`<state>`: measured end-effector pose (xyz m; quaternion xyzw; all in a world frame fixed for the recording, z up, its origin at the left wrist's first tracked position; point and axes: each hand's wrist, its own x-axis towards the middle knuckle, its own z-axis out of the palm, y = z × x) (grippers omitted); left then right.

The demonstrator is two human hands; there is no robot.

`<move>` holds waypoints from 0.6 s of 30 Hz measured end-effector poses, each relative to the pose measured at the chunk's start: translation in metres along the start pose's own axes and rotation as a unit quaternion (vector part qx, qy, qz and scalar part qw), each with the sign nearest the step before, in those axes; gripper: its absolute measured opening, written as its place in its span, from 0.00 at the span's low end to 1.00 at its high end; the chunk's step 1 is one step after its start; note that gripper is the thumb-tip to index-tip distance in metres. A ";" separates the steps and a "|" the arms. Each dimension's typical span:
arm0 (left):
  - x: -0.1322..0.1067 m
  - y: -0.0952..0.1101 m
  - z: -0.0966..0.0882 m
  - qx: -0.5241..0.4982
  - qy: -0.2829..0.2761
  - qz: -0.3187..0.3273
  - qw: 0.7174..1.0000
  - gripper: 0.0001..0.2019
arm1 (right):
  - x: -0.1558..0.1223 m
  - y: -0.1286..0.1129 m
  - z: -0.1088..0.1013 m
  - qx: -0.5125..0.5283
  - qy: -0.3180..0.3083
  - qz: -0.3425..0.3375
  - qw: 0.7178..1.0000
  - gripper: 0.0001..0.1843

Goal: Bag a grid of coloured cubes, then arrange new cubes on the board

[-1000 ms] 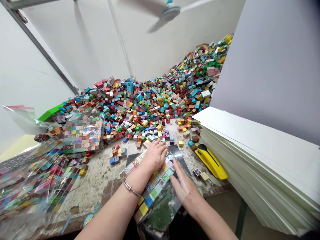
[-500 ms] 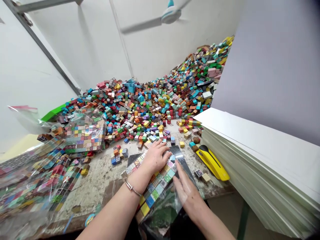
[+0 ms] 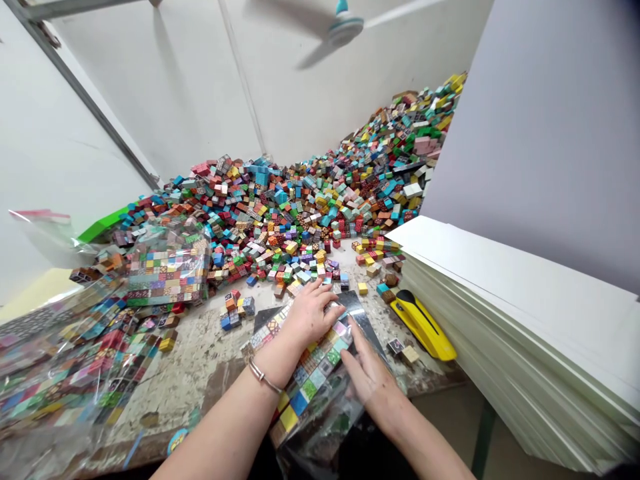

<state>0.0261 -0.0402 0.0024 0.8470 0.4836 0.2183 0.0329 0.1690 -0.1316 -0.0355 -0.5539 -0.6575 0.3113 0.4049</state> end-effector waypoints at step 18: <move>0.000 0.001 0.000 0.000 0.002 0.013 1.000 0.12 | -0.054 -0.023 -0.054 0.060 -0.155 0.057 0.985 0.26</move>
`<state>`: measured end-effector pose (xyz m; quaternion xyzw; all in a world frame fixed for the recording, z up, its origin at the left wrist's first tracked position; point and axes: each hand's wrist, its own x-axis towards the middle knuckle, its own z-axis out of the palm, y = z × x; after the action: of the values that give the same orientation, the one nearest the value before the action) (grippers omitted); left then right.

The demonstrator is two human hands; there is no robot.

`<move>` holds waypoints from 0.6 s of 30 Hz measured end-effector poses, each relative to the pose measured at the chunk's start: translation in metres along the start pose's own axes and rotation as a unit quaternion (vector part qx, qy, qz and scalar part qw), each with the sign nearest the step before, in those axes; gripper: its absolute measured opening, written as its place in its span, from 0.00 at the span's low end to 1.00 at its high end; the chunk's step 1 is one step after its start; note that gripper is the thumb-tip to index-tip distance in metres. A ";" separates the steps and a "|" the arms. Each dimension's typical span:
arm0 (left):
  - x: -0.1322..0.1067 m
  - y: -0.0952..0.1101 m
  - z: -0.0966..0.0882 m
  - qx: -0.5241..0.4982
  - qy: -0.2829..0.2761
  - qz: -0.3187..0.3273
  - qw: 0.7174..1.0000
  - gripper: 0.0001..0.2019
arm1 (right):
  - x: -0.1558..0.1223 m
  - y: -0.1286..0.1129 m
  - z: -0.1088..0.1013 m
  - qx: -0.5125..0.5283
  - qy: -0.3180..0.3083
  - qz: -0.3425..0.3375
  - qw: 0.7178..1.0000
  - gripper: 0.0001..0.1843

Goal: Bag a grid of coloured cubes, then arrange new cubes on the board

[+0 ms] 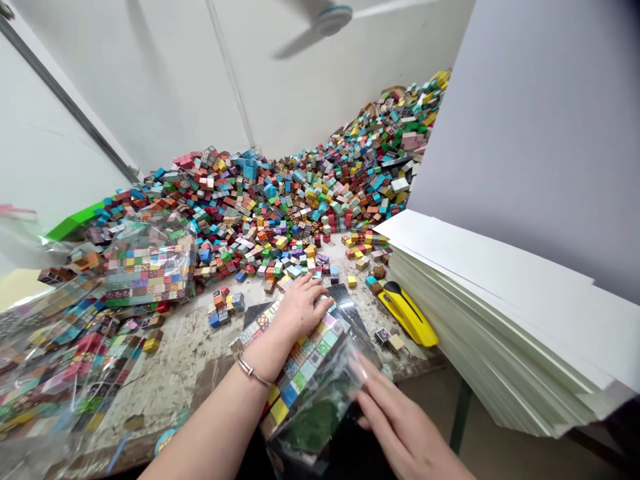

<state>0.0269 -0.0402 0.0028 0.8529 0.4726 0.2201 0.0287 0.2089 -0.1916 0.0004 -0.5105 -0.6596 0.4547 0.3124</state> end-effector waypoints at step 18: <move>0.000 -0.004 0.004 0.001 0.009 0.018 1.000 0.12 | 0.053 0.071 -0.027 -0.258 0.235 -0.042 0.936 0.15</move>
<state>0.0251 -0.0372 -0.0022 0.8593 0.4577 0.2274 0.0196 0.2449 -0.1288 -0.0575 -0.6376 -0.6830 0.1222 0.3347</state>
